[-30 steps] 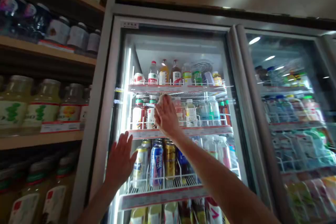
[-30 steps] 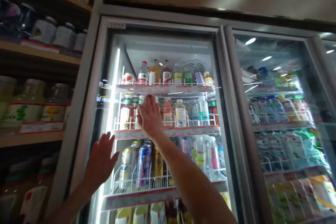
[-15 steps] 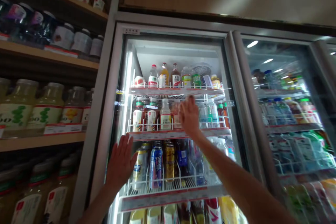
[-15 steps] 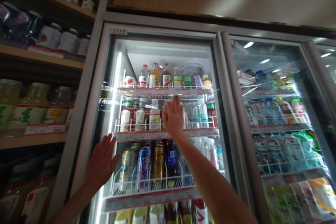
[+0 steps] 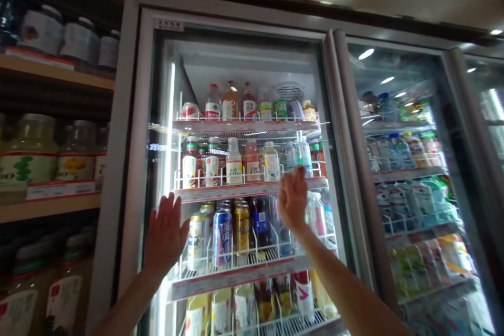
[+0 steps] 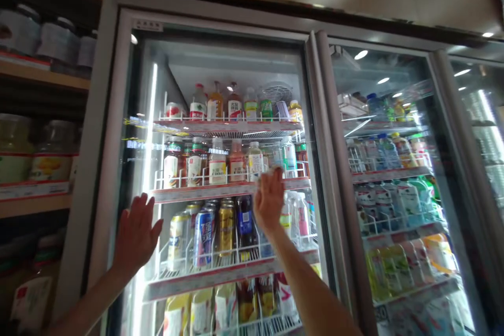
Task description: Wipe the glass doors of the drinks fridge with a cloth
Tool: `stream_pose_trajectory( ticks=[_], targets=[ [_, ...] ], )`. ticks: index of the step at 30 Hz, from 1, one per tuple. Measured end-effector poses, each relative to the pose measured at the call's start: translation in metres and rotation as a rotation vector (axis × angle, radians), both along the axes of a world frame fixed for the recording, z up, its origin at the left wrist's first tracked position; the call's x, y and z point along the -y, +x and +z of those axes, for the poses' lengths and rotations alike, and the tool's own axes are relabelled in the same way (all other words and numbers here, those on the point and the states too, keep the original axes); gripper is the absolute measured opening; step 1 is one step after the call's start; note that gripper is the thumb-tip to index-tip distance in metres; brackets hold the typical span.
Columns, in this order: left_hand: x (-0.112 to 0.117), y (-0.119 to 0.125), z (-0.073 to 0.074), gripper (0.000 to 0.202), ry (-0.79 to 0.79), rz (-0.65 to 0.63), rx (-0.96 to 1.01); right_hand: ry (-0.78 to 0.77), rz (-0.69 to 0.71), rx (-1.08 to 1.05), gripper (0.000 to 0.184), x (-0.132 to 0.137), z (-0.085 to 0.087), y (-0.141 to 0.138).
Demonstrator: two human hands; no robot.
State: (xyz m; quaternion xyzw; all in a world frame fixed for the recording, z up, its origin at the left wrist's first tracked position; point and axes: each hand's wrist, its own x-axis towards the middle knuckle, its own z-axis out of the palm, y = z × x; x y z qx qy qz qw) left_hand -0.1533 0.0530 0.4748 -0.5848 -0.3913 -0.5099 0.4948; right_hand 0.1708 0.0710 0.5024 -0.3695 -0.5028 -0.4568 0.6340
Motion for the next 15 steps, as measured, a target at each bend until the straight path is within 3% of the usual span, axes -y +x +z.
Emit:
stream_pose_trajectory(
  ticks=[2, 4, 7, 9, 11, 13, 15],
  targets=[
    [0.002, 0.010, -0.005, 0.061, -0.004, -0.017, -0.023, -0.074, 0.048, 0.244, 0.054, 0.007, -0.016, -0.045],
    [0.004, 0.023, -0.014, 0.063, -0.002, -0.044, -0.084, -0.113, 0.063, 0.418, 0.052, 0.012, -0.029, -0.062],
    [0.004, 0.040, -0.030, 0.065, -0.003, -0.043, -0.113, -0.107, 0.028, 0.382, 0.052, 0.012, -0.040, -0.022],
    [0.004, 0.047, -0.036, 0.065, -0.011, -0.017, -0.091, -0.083, -0.010, 0.204, 0.056, 0.007, -0.042, 0.020],
    [0.003, 0.050, -0.039, 0.065, -0.015, -0.006, -0.079, -0.035, -0.035, 0.019, 0.059, 0.003, -0.042, 0.042],
    [0.002, 0.050, -0.040, 0.065, -0.011, -0.011, -0.066, -0.018, -0.032, -0.074, 0.061, 0.004, -0.045, 0.030],
    [0.002, 0.050, -0.040, 0.066, -0.017, -0.022, -0.053, -0.056, -0.008, -0.002, 0.061, 0.008, -0.052, -0.005]
  ],
)
